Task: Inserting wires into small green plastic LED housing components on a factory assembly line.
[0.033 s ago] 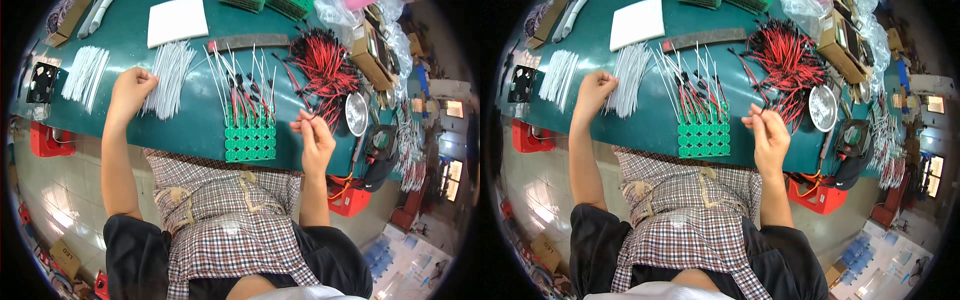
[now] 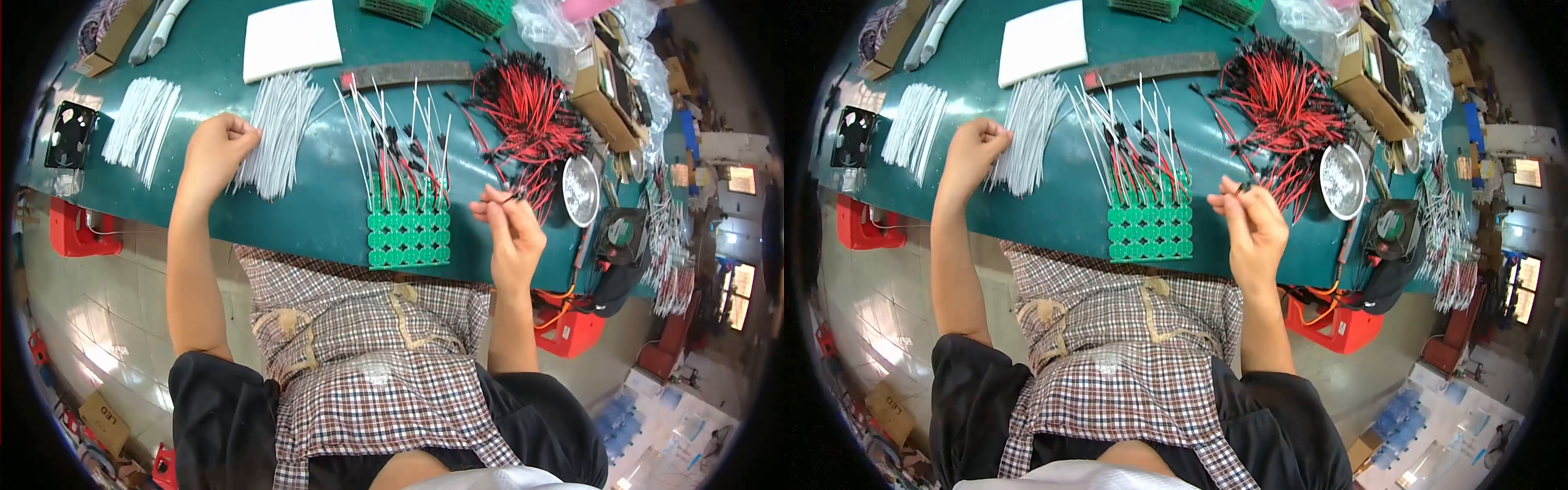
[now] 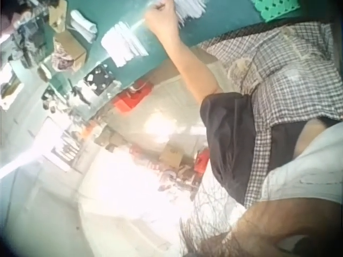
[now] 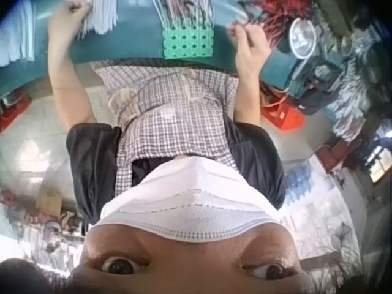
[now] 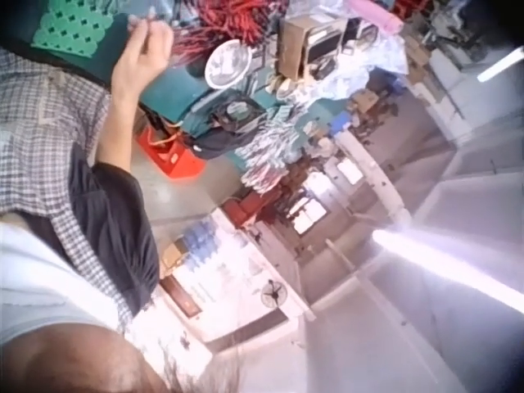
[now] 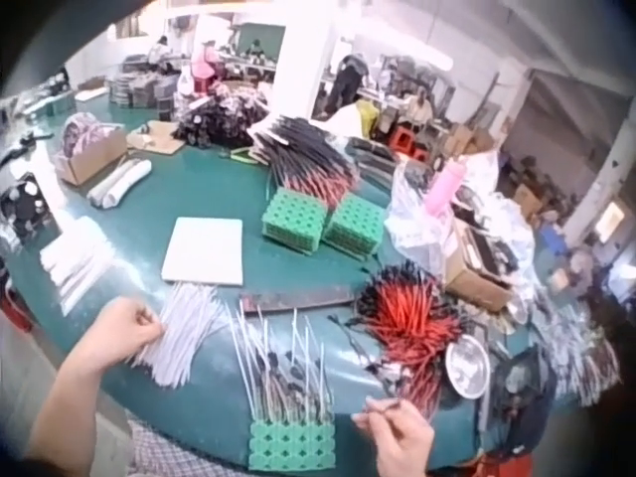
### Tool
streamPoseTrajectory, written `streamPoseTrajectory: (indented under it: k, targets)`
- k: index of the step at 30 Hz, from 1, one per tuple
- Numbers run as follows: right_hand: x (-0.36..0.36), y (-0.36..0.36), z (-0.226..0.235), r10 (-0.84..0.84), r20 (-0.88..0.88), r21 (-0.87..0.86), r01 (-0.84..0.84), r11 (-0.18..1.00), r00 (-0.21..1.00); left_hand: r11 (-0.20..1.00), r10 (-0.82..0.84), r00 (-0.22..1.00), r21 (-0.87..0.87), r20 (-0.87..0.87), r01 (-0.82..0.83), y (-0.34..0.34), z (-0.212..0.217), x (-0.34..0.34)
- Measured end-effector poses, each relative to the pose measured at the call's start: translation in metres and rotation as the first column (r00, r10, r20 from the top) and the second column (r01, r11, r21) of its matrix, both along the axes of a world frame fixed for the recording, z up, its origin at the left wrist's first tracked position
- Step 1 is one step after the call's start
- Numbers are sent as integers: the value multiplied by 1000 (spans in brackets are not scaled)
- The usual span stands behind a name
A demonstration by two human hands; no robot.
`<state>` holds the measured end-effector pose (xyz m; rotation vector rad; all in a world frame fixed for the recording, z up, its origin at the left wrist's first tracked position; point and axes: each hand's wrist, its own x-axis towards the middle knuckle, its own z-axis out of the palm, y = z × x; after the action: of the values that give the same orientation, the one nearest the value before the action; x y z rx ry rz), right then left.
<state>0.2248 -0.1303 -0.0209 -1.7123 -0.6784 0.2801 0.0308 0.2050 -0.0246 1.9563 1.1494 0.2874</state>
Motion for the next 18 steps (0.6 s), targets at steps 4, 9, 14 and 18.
streamPoseTrajectory:
  k: [4,9,14,18]
  targets:
    - [-14,6,9,55,-71,72,-50,996,996,999,-25,1000,19,-4,26,4,-3,-2]
    - [-29,10,5,151,-170,142,-127,982,974,999,3,1000,50,0,-3,-1,4,-6]
    - [-37,16,7,186,-153,139,-165,976,971,994,88,994,54,70,-92,-14,14,-12]
    - [-44,21,4,224,-289,117,-197,973,931,985,142,978,-121,154,-124,-24,28,-16]
